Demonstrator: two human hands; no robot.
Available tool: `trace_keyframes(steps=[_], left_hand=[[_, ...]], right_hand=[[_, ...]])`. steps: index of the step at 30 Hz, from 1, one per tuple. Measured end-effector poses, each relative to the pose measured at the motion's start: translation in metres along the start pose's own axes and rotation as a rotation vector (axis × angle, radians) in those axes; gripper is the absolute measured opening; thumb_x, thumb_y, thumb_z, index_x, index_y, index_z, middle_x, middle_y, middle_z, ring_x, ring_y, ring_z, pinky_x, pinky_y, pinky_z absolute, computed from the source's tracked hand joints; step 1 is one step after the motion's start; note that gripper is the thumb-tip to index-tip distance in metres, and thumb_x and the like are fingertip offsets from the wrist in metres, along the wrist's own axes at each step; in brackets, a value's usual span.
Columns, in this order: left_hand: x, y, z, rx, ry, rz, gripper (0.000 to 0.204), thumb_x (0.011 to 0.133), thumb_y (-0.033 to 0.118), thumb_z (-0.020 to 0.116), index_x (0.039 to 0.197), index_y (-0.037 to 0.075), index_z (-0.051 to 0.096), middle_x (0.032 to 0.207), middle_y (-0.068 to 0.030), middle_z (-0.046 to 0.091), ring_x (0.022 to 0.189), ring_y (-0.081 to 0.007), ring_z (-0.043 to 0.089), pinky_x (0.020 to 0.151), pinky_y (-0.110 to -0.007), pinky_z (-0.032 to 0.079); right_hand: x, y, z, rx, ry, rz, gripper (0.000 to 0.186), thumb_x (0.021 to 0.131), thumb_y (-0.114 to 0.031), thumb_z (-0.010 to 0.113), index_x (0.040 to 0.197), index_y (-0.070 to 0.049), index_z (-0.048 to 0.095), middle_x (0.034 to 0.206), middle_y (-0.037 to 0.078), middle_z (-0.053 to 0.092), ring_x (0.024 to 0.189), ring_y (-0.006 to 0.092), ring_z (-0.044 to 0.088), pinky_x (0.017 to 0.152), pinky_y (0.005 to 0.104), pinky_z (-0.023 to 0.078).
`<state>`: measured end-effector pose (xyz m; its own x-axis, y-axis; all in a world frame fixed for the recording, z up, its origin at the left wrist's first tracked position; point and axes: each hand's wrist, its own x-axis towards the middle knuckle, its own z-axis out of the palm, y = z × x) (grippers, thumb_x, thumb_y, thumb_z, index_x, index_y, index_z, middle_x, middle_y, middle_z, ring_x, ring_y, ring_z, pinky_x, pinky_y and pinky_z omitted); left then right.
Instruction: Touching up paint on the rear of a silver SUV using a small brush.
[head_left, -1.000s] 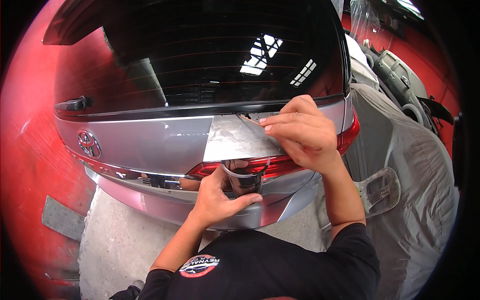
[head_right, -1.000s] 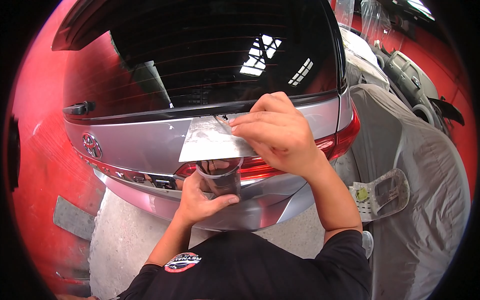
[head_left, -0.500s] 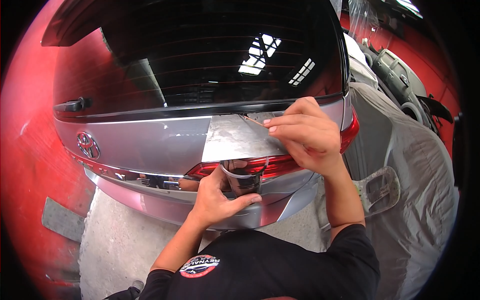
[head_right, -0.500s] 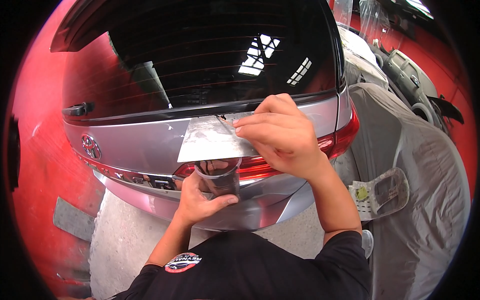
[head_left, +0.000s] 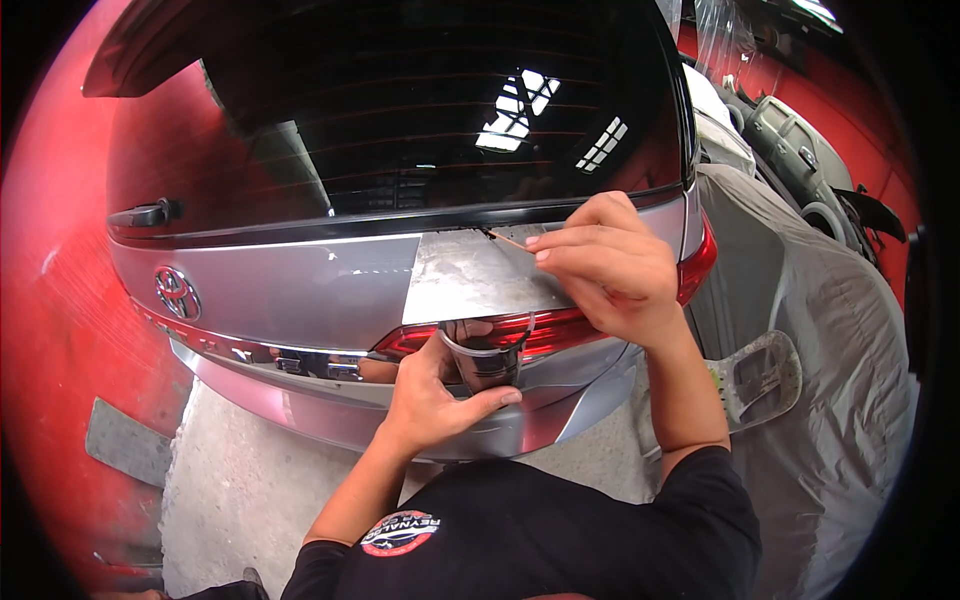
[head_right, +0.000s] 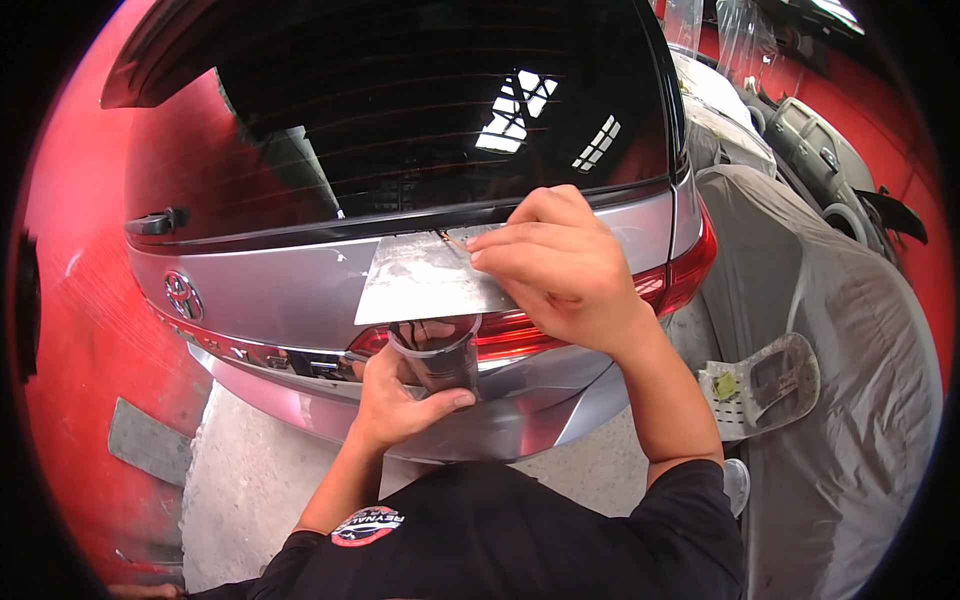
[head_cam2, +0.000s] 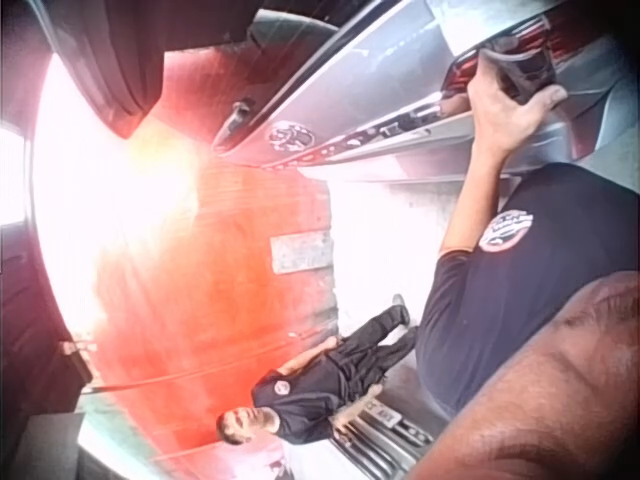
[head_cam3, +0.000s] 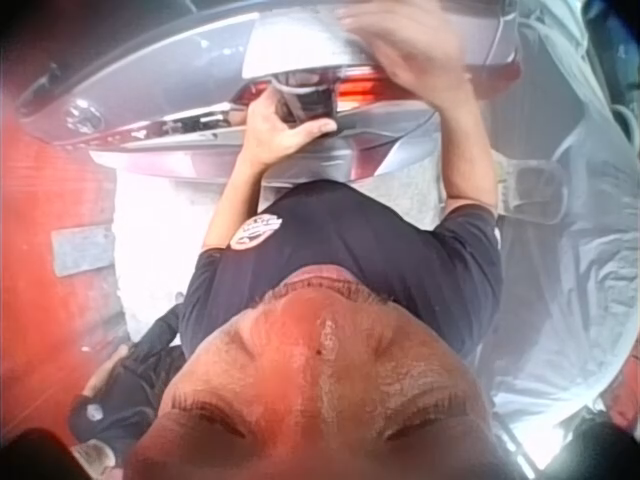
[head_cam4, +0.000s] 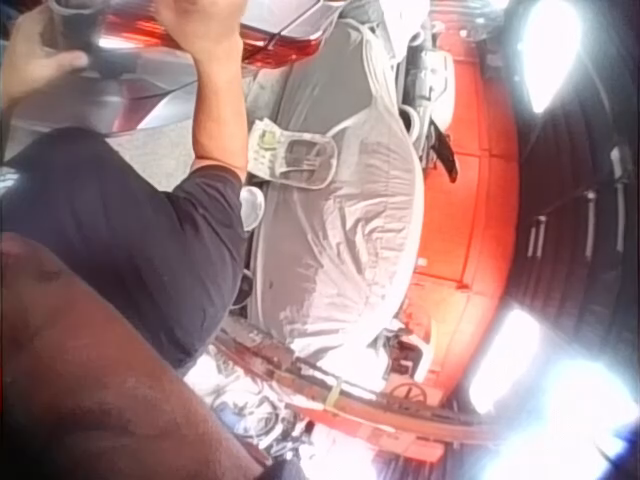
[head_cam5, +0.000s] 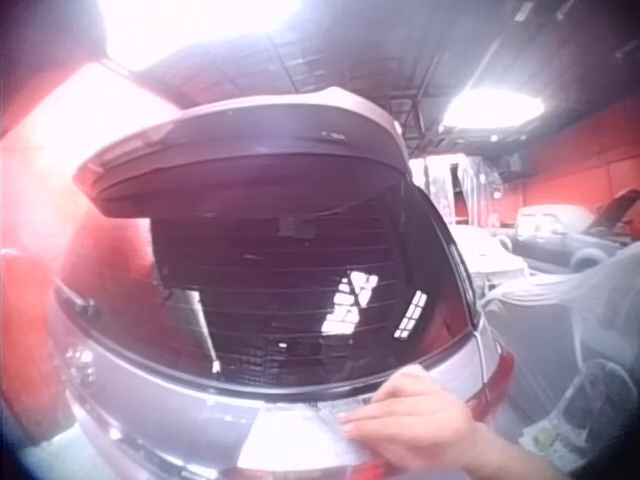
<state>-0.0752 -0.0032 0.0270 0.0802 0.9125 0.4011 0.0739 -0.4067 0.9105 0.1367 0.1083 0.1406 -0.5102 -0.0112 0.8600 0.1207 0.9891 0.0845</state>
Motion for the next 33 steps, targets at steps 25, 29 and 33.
trace_keyframes(steps=[25,29,33], left_hand=[[0.0,0.002,-0.004,0.06,-0.021,-0.02,0.073,0.078,0.013,0.094,0.134,-0.009,0.053,0.109,-0.015,0.074,0.097,-0.0174,0.074,0.087,-0.031,0.058],[0.0,0.0,-0.002,0.022,-0.012,-0.013,0.073,0.078,0.013,0.094,0.134,-0.009,0.053,0.11,-0.0151,0.073,0.096,-0.0174,0.074,0.087,-0.031,0.058],[0.001,0.001,-0.002,0.024,-0.02,-0.008,0.073,0.078,0.012,0.094,0.134,-0.009,0.053,0.111,-0.0152,0.073,0.096,-0.0174,0.074,0.086,-0.031,0.058]], right_hand=[[0.0,0.002,0.001,0.012,-0.031,0.004,0.03,0.069,0.008,0.076,0.096,-0.004,0.077,0.101,0.008,0.08,0.079,0.0253,0.064,0.075,0.0358,0.047],[0.0,0.001,0.0,0.002,-0.014,0.006,0.028,0.069,0.005,0.081,0.094,-0.004,0.075,0.097,0.006,0.078,0.081,0.0241,0.064,0.073,0.035,0.045],[0.003,0.0,0.002,0.035,-0.016,-0.01,0.029,0.069,0.007,0.079,0.096,-0.004,0.076,0.099,0.007,0.079,0.08,0.025,0.064,0.074,0.0355,0.046]])
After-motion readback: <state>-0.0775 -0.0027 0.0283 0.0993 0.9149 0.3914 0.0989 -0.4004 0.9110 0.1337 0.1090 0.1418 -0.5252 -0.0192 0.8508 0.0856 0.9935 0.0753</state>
